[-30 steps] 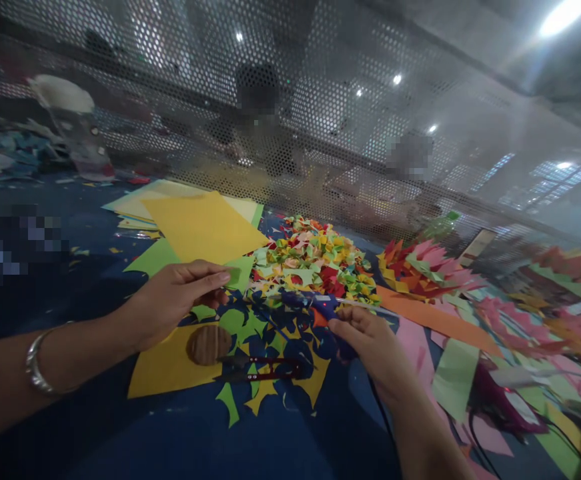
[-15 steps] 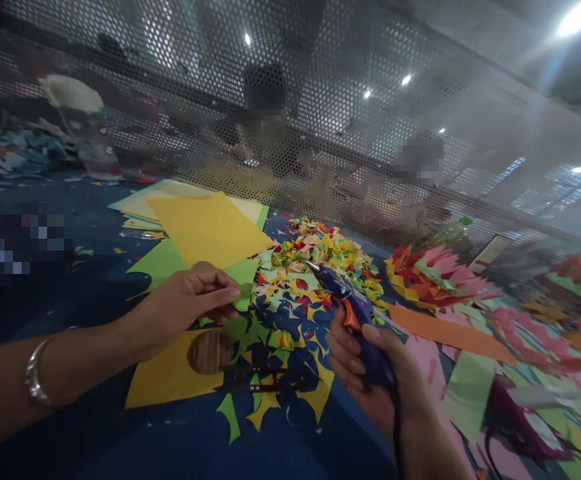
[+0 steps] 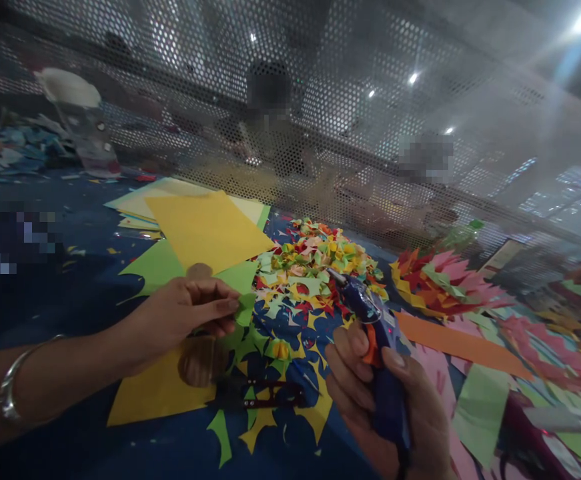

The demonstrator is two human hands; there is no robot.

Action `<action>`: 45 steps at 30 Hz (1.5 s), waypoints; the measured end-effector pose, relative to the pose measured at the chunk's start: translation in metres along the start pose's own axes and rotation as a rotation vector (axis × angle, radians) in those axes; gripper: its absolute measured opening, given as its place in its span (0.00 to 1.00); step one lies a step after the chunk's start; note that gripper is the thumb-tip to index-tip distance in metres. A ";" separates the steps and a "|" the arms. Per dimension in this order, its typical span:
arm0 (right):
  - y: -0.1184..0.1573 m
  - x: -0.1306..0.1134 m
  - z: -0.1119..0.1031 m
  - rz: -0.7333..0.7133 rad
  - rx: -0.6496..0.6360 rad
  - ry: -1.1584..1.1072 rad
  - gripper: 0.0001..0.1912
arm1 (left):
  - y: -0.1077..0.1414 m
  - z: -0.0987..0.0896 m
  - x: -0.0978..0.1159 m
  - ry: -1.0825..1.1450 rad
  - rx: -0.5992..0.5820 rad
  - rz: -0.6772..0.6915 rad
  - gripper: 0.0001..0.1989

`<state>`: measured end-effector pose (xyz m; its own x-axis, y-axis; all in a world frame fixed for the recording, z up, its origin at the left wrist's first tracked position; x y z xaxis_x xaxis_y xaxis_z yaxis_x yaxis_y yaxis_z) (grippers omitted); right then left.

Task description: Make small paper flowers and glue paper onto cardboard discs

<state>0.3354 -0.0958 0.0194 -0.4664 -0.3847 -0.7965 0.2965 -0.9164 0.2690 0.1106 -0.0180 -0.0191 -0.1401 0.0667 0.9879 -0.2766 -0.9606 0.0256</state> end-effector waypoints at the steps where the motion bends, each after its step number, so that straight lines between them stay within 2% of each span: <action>1: -0.001 0.001 0.000 0.003 -0.005 0.009 0.11 | 0.000 0.000 0.000 -0.003 -0.004 0.006 0.04; 5: 0.000 0.005 0.003 -0.033 0.032 0.086 0.13 | -0.001 0.001 0.004 -0.009 -0.029 0.053 0.05; 7: 0.003 0.008 0.003 -0.062 0.110 0.164 0.14 | -0.001 0.001 0.005 0.002 -0.030 0.072 0.05; 8: 0.004 0.013 0.002 -0.027 0.151 0.236 0.14 | -0.001 0.001 0.005 0.013 -0.028 0.080 0.05; 11: 0.010 0.024 -0.014 0.028 0.368 0.422 0.19 | 0.000 0.002 0.007 0.038 -0.025 0.097 0.04; 12: 0.014 0.026 -0.023 0.041 0.469 0.508 0.18 | 0.000 0.002 0.007 0.041 -0.029 0.109 0.04; 14: 0.024 0.020 -0.040 -0.067 0.705 0.728 0.19 | 0.001 0.004 0.010 0.035 -0.044 0.144 0.05; 16: 0.028 0.023 -0.053 -0.071 0.752 0.791 0.18 | 0.003 0.005 0.012 0.021 -0.060 0.169 0.05; 18: 0.030 0.023 -0.059 -0.089 0.764 0.897 0.17 | 0.005 0.006 0.013 0.003 -0.074 0.175 0.05; 21: 0.031 0.021 -0.055 -0.140 0.751 1.096 0.19 | 0.007 0.007 0.013 -0.033 -0.108 0.193 0.05; 23: 0.029 0.020 -0.049 -0.166 0.715 1.164 0.21 | 0.008 0.008 0.014 -0.055 -0.127 0.211 0.06; 30: 0.017 0.016 -0.014 -0.308 0.568 1.391 0.20 | 0.009 0.009 0.015 -0.100 -0.124 0.209 0.07; 33: 0.017 0.013 -0.010 -0.316 0.601 1.407 0.20 | 0.011 0.008 0.017 -0.127 -0.125 0.205 0.07; 38: 0.024 0.017 -0.028 -0.288 0.640 1.325 0.17 | 0.010 0.009 0.017 -0.161 -0.149 0.236 0.08; 43: 0.029 0.019 -0.035 -0.338 0.642 1.254 0.15 | 0.011 0.009 0.016 -0.155 -0.151 0.224 0.08; 45: 0.027 0.021 -0.034 -0.317 0.597 1.196 0.15 | 0.012 0.010 0.016 -0.156 -0.154 0.214 0.08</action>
<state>0.3617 -0.1249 -0.0079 0.6397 -0.1019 -0.7618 -0.2292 -0.9714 -0.0626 0.1148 -0.0311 -0.0015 -0.0660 -0.1862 0.9803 -0.3994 -0.8954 -0.1969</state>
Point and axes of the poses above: each hand's wrist, its own y-axis away from the middle knuckle, its own z-axis out of the palm, x = y × z, the point moved 7 cm from there along -y, towards the middle knuckle, and after that the axes turned 14 degrees about z, right-handed, at the moved point
